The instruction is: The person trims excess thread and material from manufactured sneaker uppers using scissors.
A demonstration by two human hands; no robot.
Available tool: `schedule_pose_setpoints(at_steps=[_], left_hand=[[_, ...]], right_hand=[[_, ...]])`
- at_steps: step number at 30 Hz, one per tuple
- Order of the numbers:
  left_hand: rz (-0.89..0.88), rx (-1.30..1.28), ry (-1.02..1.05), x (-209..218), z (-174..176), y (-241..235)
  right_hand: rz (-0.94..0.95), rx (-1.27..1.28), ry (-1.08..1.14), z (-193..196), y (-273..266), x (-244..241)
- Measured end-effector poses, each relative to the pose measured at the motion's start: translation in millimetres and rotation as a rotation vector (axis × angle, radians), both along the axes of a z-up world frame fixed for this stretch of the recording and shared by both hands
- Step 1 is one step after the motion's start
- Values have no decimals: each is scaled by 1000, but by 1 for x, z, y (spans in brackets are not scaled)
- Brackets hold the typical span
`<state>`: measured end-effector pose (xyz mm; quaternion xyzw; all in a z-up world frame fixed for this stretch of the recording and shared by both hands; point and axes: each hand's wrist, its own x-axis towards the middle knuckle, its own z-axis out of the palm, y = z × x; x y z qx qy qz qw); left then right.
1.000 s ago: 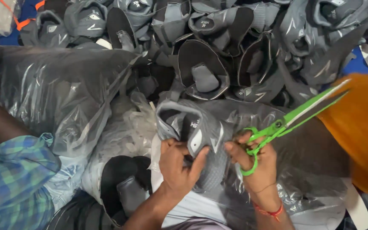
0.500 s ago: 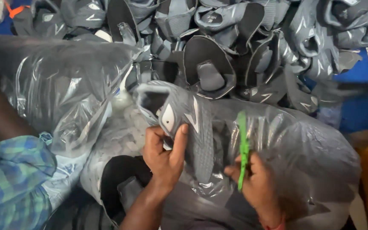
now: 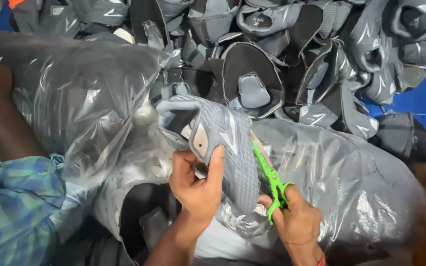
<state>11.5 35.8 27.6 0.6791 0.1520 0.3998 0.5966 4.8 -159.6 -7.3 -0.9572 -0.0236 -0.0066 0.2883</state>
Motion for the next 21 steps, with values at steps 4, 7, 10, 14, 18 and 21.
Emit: schedule_pose_setpoints(at_steps=[4,7,10,14,18,21], left_hand=[[-37,-38,19,5,-1,2],[-120,-219,-36,8,-8,3],[-246,-370,-79,13,4,12],[-576,-898,-134,25,21,25],[-734,-961,-12,36,-21,9],[-859,-1013,88,45,-57,-5]], right_hand=[[-51,35,66,-5,-2,2],[21,229,84,-7,-7,5],[73,368,121,-27,-20,5],[7,697,232,-41,-33,12],[110,1279,247,-105,-67,9],[-34,1489,365,-44,-41,16]])
